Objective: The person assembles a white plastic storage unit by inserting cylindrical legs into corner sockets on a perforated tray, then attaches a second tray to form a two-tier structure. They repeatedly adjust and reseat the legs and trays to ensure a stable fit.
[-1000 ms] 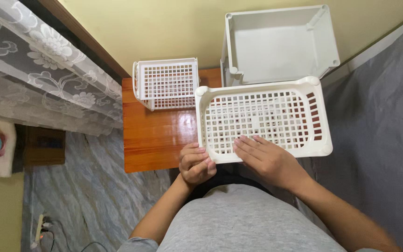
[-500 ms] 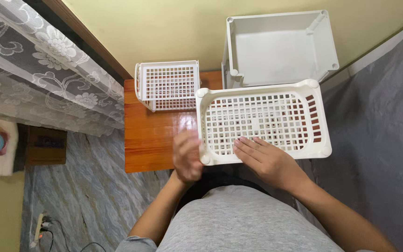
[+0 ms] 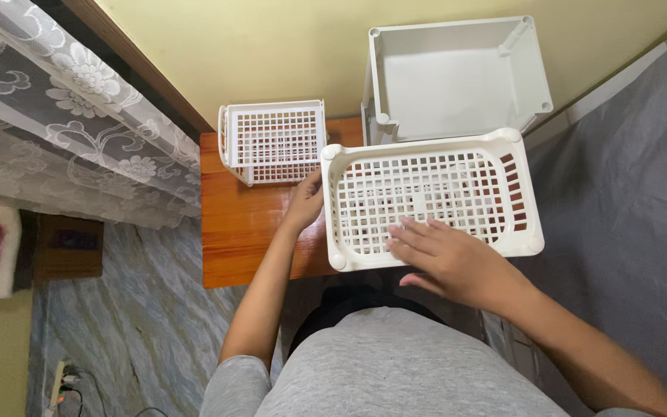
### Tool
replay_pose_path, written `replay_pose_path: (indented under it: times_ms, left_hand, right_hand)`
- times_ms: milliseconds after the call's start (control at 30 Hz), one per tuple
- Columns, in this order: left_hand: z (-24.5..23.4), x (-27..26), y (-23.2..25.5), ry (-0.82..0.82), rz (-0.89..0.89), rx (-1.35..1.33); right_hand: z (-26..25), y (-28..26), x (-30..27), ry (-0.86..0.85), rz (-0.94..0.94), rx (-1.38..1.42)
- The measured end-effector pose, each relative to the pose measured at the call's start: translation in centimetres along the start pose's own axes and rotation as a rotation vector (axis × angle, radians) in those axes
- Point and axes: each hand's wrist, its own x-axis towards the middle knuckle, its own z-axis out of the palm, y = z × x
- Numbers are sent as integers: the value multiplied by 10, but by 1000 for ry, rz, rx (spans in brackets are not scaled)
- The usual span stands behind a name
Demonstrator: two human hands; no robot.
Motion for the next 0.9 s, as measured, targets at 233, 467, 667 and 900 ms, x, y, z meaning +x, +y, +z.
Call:
replay_pose_path:
  times_ms: [233,467,667,900]
  left_hand:
    - [8,3,0,-14,53,-14]
    - [0,-7,39,-102,89,-15]
    - [-11,-13,102,-193,131,104]
    - [-7,-24,170,-214,89,268]
  right_hand:
    - [11,-2,-14,9,-67,-98]
    - [2,-13,-26,98,-48,-20]
    - [3,-8,-36,161,-42,45]
    - [18,3,-54,182,-15,256]
